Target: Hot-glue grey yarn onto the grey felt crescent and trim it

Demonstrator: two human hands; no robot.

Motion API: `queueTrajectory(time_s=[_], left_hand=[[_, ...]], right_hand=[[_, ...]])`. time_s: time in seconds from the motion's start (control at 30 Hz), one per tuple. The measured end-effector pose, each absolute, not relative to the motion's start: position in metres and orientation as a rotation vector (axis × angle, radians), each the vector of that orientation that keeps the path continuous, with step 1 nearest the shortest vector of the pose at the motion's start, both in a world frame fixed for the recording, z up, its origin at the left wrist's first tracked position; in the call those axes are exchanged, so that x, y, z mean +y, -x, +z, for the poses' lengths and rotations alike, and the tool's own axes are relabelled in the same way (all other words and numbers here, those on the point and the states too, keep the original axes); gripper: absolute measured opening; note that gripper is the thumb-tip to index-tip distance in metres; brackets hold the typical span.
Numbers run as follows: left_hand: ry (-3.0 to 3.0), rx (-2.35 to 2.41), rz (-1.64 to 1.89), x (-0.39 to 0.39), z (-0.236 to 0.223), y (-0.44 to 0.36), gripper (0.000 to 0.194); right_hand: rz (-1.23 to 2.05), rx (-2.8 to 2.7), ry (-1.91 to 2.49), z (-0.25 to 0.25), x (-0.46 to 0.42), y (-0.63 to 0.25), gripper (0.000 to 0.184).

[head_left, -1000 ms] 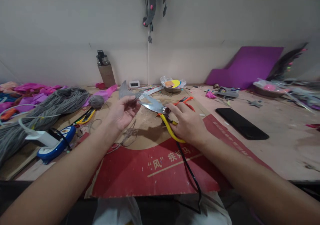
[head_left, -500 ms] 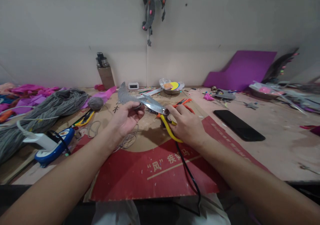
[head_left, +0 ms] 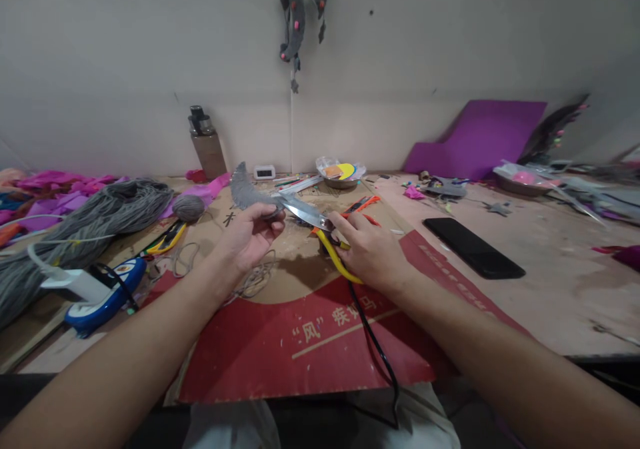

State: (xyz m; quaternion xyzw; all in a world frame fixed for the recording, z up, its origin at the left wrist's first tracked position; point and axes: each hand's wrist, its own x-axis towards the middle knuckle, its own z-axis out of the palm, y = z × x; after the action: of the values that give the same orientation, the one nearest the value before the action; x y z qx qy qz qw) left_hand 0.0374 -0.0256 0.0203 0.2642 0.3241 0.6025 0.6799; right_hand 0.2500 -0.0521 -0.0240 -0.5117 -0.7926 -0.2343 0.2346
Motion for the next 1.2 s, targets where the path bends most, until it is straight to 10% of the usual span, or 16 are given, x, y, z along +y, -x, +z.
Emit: queueTrajectory(time_s=[0.37, 1.2], left_hand=[[-0.553, 0.764, 1.355, -0.021, 0.017, -0.034, 0.011], [-0.669, 0.708, 1.311, -0.03, 0.019, -0.041, 0.009]], right_hand=[[-0.088, -1.94, 1.275, -0.021, -0.045, -0.256, 0.031], [-0.321, -2.03, 1.476, -0.021, -0.049, -0.253, 0.039]])
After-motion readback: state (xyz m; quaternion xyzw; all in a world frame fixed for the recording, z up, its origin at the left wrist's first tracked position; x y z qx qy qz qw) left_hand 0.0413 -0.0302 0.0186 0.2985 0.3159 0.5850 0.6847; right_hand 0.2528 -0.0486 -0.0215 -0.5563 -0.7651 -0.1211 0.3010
